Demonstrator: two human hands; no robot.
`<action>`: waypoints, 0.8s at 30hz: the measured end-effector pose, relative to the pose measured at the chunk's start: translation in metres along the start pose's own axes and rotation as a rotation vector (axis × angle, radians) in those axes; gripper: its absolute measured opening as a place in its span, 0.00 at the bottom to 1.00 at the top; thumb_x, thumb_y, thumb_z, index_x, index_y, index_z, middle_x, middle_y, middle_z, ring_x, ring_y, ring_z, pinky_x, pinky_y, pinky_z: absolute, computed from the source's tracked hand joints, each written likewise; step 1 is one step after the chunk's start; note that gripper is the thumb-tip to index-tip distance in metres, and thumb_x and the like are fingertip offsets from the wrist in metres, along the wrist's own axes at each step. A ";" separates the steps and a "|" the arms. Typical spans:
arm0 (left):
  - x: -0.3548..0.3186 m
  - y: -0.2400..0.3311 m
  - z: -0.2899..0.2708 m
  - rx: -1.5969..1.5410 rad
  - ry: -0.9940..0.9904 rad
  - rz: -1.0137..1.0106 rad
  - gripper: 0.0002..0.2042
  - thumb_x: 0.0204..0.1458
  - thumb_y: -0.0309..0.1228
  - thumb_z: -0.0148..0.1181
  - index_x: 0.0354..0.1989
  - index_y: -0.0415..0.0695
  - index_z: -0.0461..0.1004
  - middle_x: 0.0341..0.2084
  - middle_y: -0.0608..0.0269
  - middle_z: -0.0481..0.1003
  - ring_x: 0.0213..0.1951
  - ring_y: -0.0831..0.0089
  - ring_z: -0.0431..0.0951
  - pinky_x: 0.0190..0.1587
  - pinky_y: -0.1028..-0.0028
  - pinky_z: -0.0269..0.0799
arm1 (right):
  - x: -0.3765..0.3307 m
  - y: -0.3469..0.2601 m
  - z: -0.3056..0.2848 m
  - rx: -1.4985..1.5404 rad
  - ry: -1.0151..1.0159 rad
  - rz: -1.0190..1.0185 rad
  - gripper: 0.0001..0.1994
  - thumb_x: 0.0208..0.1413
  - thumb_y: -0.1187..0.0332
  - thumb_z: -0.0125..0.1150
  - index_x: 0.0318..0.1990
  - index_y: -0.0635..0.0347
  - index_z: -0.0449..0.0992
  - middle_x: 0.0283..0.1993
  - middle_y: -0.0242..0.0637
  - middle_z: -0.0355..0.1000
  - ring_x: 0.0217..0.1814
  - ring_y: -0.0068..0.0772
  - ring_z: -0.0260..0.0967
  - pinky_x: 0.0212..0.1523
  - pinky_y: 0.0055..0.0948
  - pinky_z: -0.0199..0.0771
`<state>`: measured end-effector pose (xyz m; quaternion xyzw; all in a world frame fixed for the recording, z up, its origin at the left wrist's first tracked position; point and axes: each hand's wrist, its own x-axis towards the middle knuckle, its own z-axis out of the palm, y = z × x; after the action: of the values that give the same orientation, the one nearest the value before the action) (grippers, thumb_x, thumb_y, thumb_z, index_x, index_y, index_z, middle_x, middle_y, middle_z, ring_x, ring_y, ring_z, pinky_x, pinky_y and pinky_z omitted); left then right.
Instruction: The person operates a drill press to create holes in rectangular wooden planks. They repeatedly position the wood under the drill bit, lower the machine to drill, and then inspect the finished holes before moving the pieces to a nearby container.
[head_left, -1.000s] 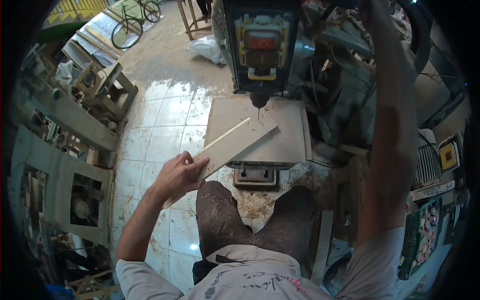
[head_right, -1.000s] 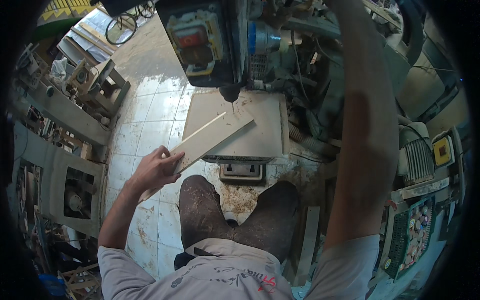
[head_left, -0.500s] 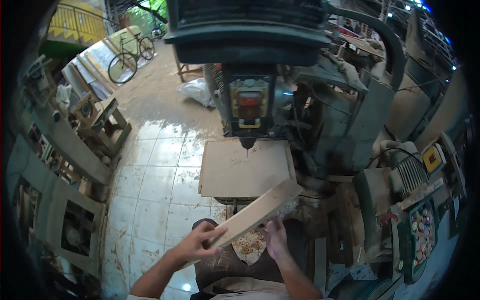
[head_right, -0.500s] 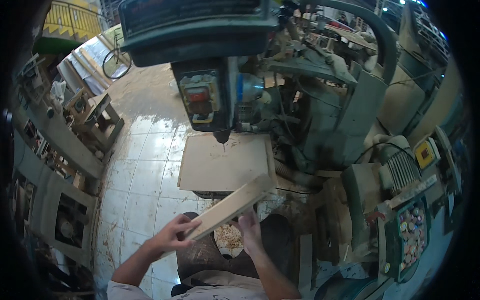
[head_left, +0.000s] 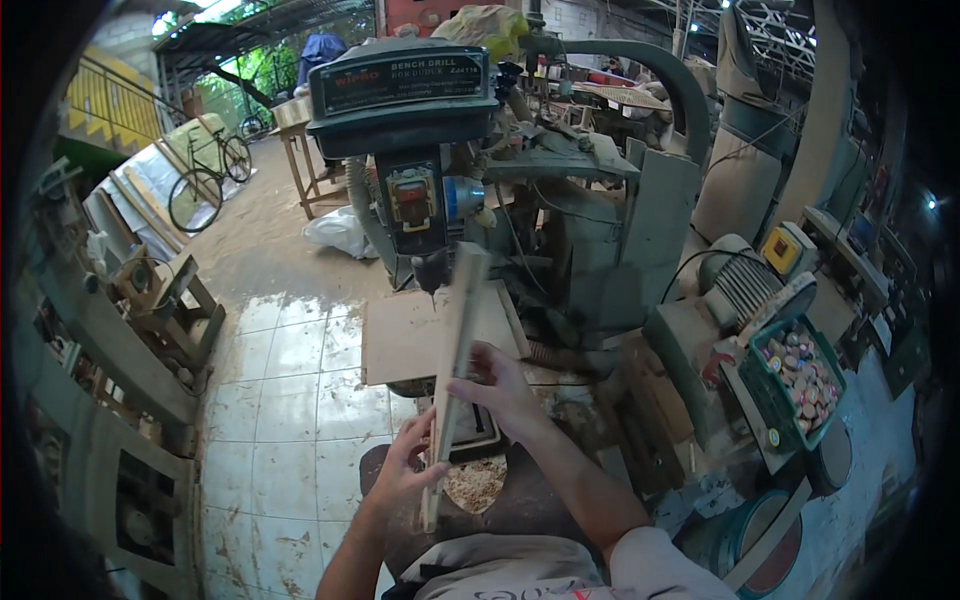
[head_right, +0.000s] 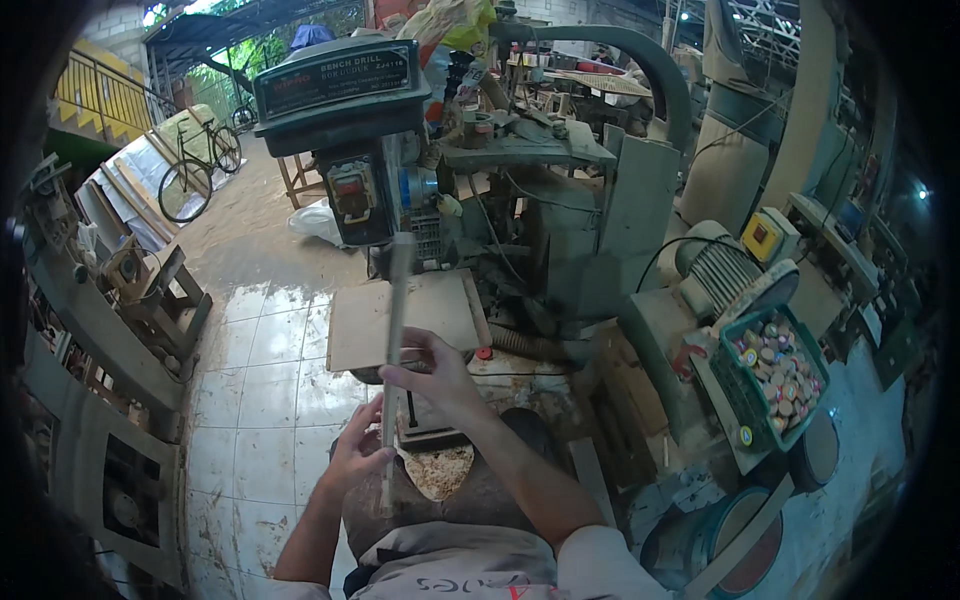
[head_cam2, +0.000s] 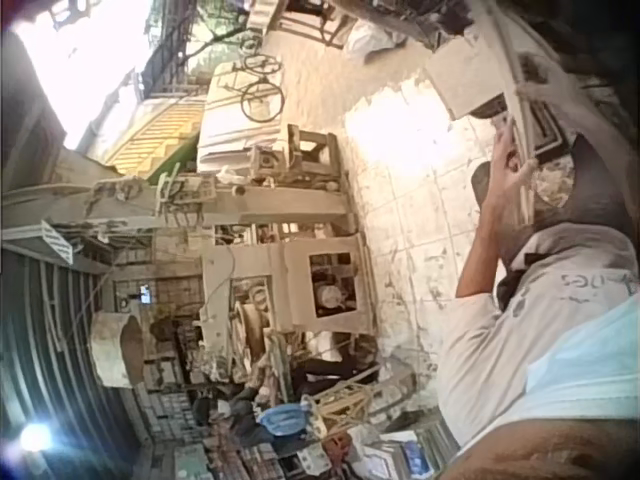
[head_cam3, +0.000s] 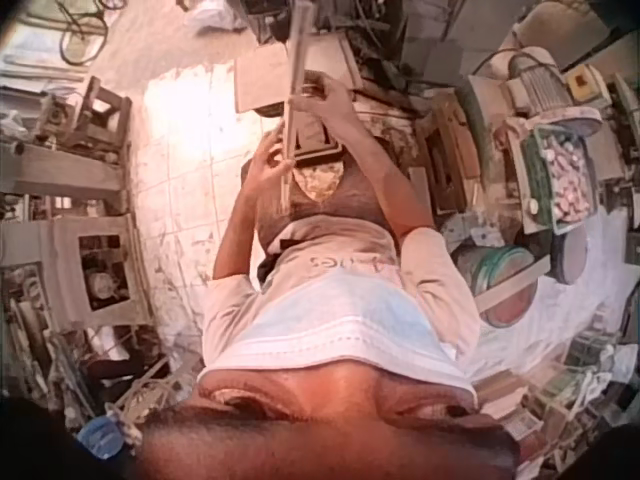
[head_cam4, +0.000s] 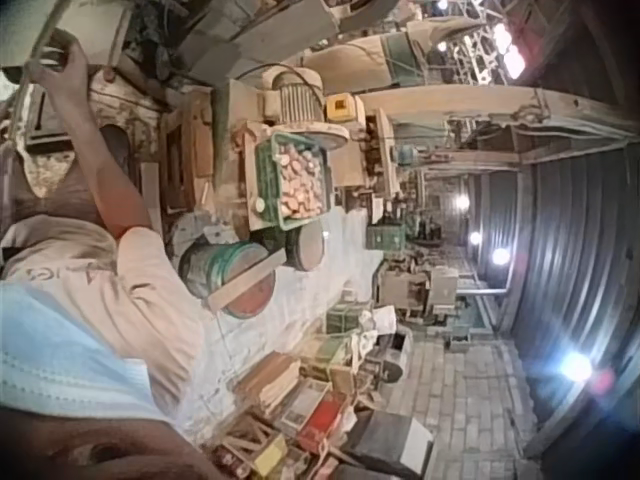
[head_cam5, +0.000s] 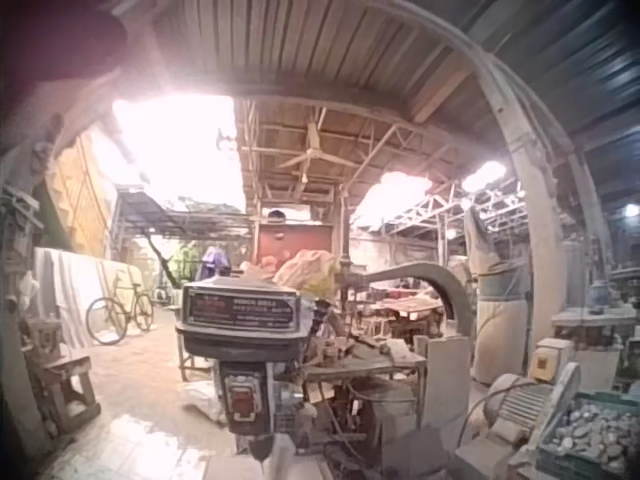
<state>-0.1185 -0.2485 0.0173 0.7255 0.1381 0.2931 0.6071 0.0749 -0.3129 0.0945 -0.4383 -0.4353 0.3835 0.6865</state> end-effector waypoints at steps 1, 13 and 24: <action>-0.005 -0.005 -0.004 -0.070 0.002 -0.036 0.43 0.44 0.30 0.67 0.70 0.42 0.50 0.53 0.58 0.64 0.58 0.68 0.64 0.57 0.68 0.66 | -0.001 -0.002 0.009 -0.034 -0.040 0.015 0.27 0.49 0.68 0.71 0.56 0.65 0.67 0.46 0.33 0.70 0.50 0.24 0.69 0.52 0.26 0.70; -0.021 0.011 -0.013 -0.238 0.114 0.044 0.42 0.47 0.23 0.66 0.71 0.48 0.49 0.59 0.63 0.62 0.58 0.70 0.65 0.58 0.67 0.69 | -0.005 0.000 0.041 -0.135 -0.235 0.026 0.30 0.44 0.68 0.75 0.54 0.68 0.67 0.49 0.38 0.71 0.51 0.29 0.69 0.54 0.29 0.70; -0.021 0.008 -0.014 -0.119 0.060 0.106 0.42 0.50 0.32 0.67 0.71 0.56 0.49 0.60 0.64 0.57 0.59 0.68 0.62 0.58 0.65 0.68 | -0.013 -0.031 0.046 -0.232 -0.230 0.137 0.26 0.45 0.76 0.71 0.52 0.64 0.67 0.47 0.36 0.72 0.50 0.29 0.71 0.53 0.31 0.72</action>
<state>-0.1445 -0.2505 0.0212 0.6853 0.0997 0.3542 0.6285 0.0322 -0.3223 0.1314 -0.4963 -0.5215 0.4244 0.5493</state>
